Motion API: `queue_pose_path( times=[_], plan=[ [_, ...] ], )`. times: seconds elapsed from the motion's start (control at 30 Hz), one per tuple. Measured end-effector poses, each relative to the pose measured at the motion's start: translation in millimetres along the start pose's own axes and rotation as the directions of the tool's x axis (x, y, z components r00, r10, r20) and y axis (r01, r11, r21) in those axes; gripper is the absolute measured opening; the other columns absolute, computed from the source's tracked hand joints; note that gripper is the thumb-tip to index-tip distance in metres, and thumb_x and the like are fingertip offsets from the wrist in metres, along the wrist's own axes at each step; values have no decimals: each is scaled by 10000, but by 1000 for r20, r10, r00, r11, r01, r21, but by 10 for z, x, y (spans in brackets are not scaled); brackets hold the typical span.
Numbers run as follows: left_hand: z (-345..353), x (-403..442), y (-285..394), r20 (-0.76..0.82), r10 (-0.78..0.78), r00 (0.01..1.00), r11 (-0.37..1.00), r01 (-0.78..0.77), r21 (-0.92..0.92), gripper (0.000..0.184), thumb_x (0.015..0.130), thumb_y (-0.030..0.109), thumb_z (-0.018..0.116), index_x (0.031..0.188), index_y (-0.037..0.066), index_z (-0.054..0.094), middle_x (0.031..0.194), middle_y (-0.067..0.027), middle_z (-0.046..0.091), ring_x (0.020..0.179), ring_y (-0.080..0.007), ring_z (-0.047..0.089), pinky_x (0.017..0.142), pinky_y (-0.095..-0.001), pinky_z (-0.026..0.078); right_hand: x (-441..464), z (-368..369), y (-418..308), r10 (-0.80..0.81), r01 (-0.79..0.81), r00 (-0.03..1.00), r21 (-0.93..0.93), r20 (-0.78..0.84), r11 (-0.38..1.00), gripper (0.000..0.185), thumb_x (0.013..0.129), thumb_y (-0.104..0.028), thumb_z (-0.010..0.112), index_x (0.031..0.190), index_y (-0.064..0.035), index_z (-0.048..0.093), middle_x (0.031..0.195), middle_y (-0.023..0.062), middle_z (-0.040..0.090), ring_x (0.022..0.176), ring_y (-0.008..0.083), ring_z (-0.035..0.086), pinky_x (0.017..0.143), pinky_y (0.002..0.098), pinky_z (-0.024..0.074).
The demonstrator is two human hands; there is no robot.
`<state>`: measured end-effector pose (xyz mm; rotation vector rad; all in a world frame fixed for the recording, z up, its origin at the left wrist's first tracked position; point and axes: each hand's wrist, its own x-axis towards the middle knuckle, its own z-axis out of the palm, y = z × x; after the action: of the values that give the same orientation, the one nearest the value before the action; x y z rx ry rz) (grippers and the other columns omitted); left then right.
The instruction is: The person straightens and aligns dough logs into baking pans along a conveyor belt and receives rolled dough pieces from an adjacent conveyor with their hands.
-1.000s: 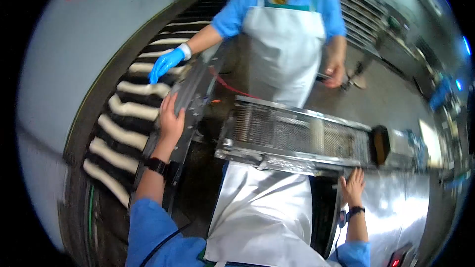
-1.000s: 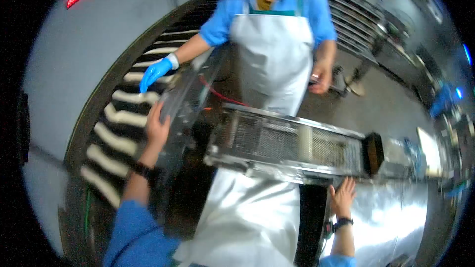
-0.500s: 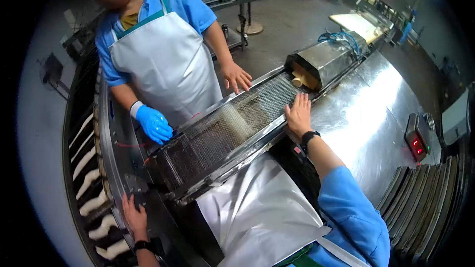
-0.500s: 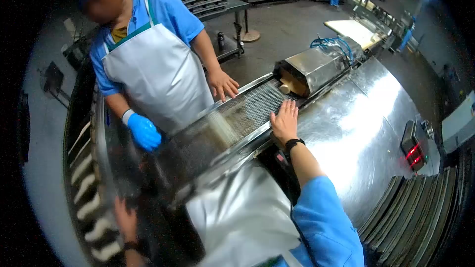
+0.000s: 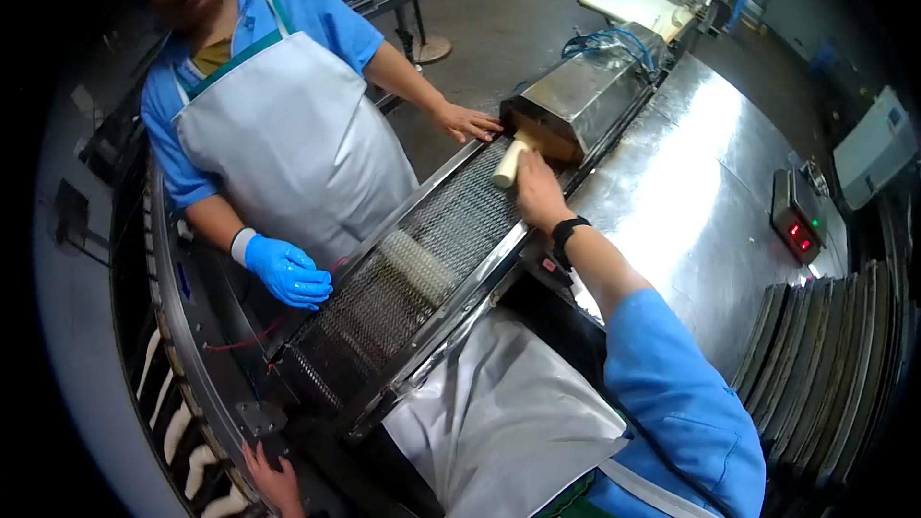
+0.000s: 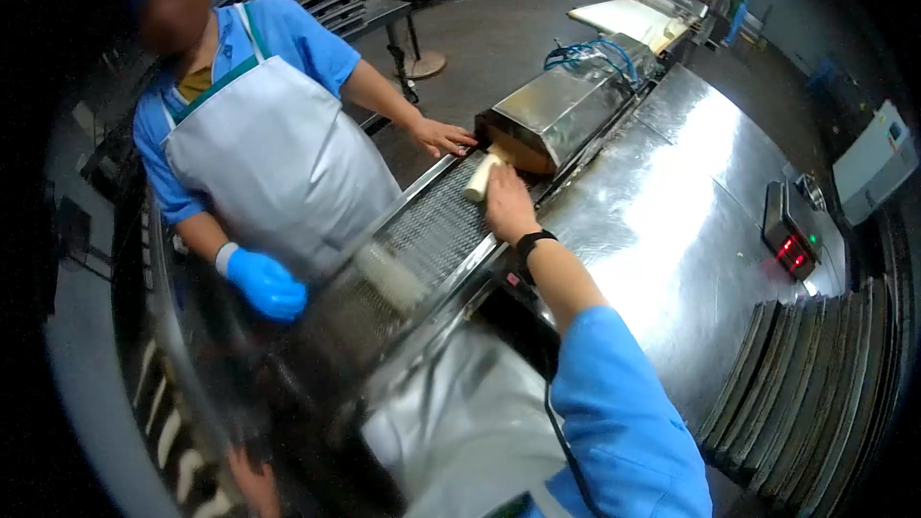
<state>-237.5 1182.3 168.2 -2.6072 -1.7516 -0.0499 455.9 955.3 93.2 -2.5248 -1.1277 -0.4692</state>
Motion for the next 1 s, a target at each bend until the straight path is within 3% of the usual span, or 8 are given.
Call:
queue_pose_path(
  times=[0.03, 0.07, 0.27, 0.47, 0.6, 0.67, 0.87, 1.0],
  plan=[
    [-6, 24, -37, -3, 45, 999, 999, -45, -10, 499, 752, 24, 601, 1242, -31, 527, 1478, -183, 357, 1360, -374, 336, 1104, -441, 333, 33, -83, -52, -13, 12, 999, 20, 39, 1000, 501, 859, -46, 432, 1338, 88, 370, 1374, 290, 416, 1302, 410, 398, 1089, 455, 328],
    [-702, -78, 615, 17, 133, 991, 983, -134, 126, 410, 873, 208, 580, 1202, -35, 609, 1322, -270, 513, 1211, -412, 501, 1049, -450, 403, 83, -157, -130, -27, 24, 997, 46, 75, 999, 499, 868, -44, 430, 1351, 67, 369, 1403, 289, 392, 1322, 406, 382, 1096, 456, 323],
    [-759, -10, 683, 75, 93, 993, 993, -99, 72, 466, 837, 195, 605, 1233, -50, 576, 1382, -281, 443, 1259, -422, 437, 1089, -473, 342, 185, -136, -443, -180, 186, 981, -82, 79, 979, 412, 893, -101, 467, 1301, -42, 470, 1428, 170, 428, 1351, 395, 361, 1092, 509, 303],
    [-646, -83, 541, 39, 97, 995, 993, -99, 56, 470, 834, 202, 604, 1232, -48, 579, 1366, -278, 453, 1245, -419, 439, 1077, -483, 340, 170, -71, -664, -222, 225, 974, -102, 47, 969, 236, 882, -138, 502, 1084, -92, 615, 1167, 76, 611, 1310, 274, 437, 1069, 550, 303],
    [-678, -123, 611, 21, 91, 996, 993, -92, 69, 475, 847, 228, 594, 1239, -41, 575, 1371, -267, 449, 1240, -406, 448, 1072, -478, 347, 216, -353, -635, -255, 298, 946, -229, 199, 927, 154, 853, -166, 559, 989, -128, 623, 1036, 10, 643, 1185, 215, 531, 1047, 601, 296],
    [-776, -120, 673, 68, 71, 995, 992, -77, 99, 473, 862, 235, 583, 1249, -37, 569, 1380, -262, 443, 1249, -401, 445, 1079, -474, 344, 224, -461, -611, -204, 274, 938, -240, 278, 931, 143, 842, -148, 570, 967, -141, 640, 999, 8, 641, 1114, 192, 554, 1040, 590, 308],
    [-679, -150, 608, 48, 85, 995, 996, -87, 34, 498, 879, 258, 592, 1277, -39, 554, 1396, -265, 434, 1279, -395, 428, 1112, -455, 310, 1, -644, -788, -271, 349, 912, -235, 307, 907, 172, 764, -211, 659, 919, -137, 659, 973, 13, 592, 1017, 219, 536, 782, 425, 436],
    [-721, -172, 591, 23, 94, 995, 995, -94, 30, 501, 883, 258, 591, 1283, -42, 548, 1385, -262, 449, 1275, -389, 432, 1106, -453, 314, -315, -1028, -744, -129, 61, 956, 250, 264, 966, 277, 688, -123, 706, 958, -97, 650, 975, 107, 574, 969, 317, 551, 820, 434, 467]
  ],
)
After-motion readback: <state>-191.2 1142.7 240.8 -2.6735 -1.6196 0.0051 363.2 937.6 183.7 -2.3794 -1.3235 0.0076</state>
